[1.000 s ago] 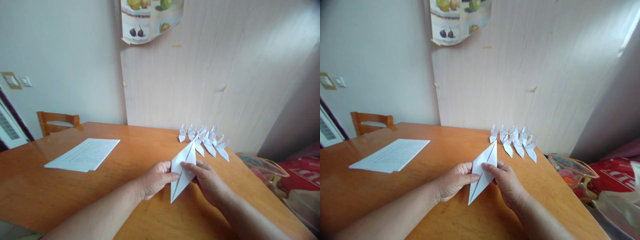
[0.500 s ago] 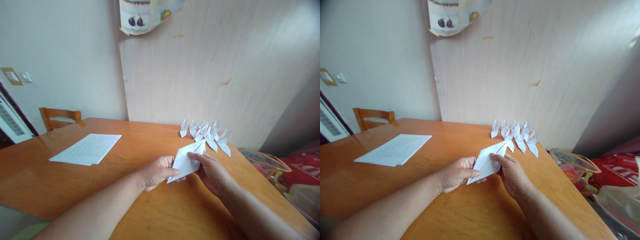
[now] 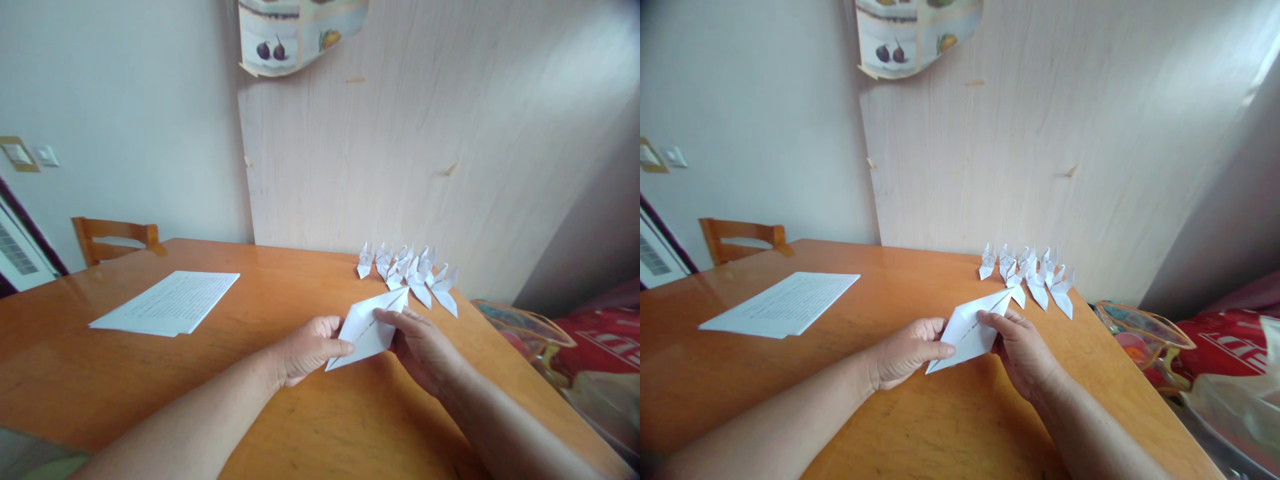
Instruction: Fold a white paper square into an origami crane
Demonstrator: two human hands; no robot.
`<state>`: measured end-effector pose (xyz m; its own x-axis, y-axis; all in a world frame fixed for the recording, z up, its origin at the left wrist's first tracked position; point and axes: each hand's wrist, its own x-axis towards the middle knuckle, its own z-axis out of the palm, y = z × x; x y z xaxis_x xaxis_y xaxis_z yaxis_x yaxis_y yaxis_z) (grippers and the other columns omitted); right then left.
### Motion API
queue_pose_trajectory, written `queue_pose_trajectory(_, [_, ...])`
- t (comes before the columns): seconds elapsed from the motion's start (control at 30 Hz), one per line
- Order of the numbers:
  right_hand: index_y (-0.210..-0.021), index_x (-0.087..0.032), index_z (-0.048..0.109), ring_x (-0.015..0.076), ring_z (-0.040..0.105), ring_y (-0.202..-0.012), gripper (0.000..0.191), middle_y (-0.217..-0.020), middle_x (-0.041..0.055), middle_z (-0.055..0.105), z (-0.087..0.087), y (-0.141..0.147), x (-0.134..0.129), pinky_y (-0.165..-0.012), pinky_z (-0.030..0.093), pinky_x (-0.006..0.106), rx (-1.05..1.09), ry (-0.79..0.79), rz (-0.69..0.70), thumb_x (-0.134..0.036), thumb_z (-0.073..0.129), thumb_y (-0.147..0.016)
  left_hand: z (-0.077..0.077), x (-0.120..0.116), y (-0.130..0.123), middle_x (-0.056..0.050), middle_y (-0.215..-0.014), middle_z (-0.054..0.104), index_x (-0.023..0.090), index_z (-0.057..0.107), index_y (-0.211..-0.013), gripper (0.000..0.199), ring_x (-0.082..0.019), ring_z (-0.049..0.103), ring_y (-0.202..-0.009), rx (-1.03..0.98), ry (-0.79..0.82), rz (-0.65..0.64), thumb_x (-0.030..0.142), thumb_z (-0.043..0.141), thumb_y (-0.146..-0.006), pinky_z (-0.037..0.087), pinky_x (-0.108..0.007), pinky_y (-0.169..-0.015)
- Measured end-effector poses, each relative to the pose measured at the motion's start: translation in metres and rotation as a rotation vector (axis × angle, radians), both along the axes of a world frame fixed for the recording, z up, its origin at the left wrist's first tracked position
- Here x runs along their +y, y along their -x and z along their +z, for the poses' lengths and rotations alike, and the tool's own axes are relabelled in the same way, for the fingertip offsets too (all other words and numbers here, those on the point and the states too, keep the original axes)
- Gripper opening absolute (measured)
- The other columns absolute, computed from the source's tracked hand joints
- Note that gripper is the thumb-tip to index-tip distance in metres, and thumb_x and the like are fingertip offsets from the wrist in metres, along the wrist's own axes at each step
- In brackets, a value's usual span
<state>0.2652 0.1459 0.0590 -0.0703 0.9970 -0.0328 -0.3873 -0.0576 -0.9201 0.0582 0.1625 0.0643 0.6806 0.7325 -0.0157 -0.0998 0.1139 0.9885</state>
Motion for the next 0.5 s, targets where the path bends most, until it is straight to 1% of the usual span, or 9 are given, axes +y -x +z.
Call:
queue_pose_trajectory(0.1, [-0.093,-0.019,0.070,0.0185,0.060,-0.074,0.024,-0.088,0.0049,0.071,0.0019,0.0039,-0.0035,-0.067,0.046,0.031,-0.021,-0.010,0.048,-0.035,0.077,-0.077,0.0012,-0.0001,-0.0002,-0.007,-0.102,0.072,0.016,0.070,-0.110,0.033,-0.023,0.065,-0.098,-0.046,-0.002,-0.012,0.020,0.072,-0.077,0.045,-0.034,-0.091])
queue_pose_trajectory(0.2, [-0.092,-0.020,0.069,0.0187,0.060,-0.074,0.024,-0.087,0.0043,0.071,0.0032,0.0056,-0.0051,-0.065,0.044,0.030,-0.051,-0.013,0.048,-0.035,0.078,-0.075,0.0018,0.0004,0.0007,-0.007,-0.099,0.072,0.016,0.071,-0.108,0.031,-0.024,0.066,-0.097,-0.041,0.020,-0.012,0.023,0.073,-0.077,0.046,-0.033,-0.088])
queue_pose_trajectory(0.3, [-0.093,-0.021,0.069,0.0189,0.060,-0.076,0.025,-0.091,0.0045,0.072,0.0034,0.0048,-0.0051,-0.065,0.042,0.030,-0.078,-0.030,0.035,-0.034,0.078,-0.074,0.0027,0.0007,0.0017,-0.007,-0.098,0.073,0.016,0.071,-0.107,0.031,-0.025,0.066,-0.097,-0.020,0.020,0.002,0.025,0.073,-0.077,0.047,-0.033,-0.086])
queue_pose_trajectory(0.5, [-0.092,-0.022,0.071,0.0147,0.052,-0.070,0.021,-0.089,0.0024,0.069,0.0045,0.0005,-0.0047,-0.062,0.036,0.028,-0.144,-0.076,0.002,-0.032,0.077,-0.075,0.0073,0.0017,0.0025,-0.005,-0.098,0.072,0.015,0.071,-0.107,0.027,-0.022,0.064,-0.098,0.050,-0.109,0.113,0.021,0.068,-0.080,0.044,-0.031,-0.089])
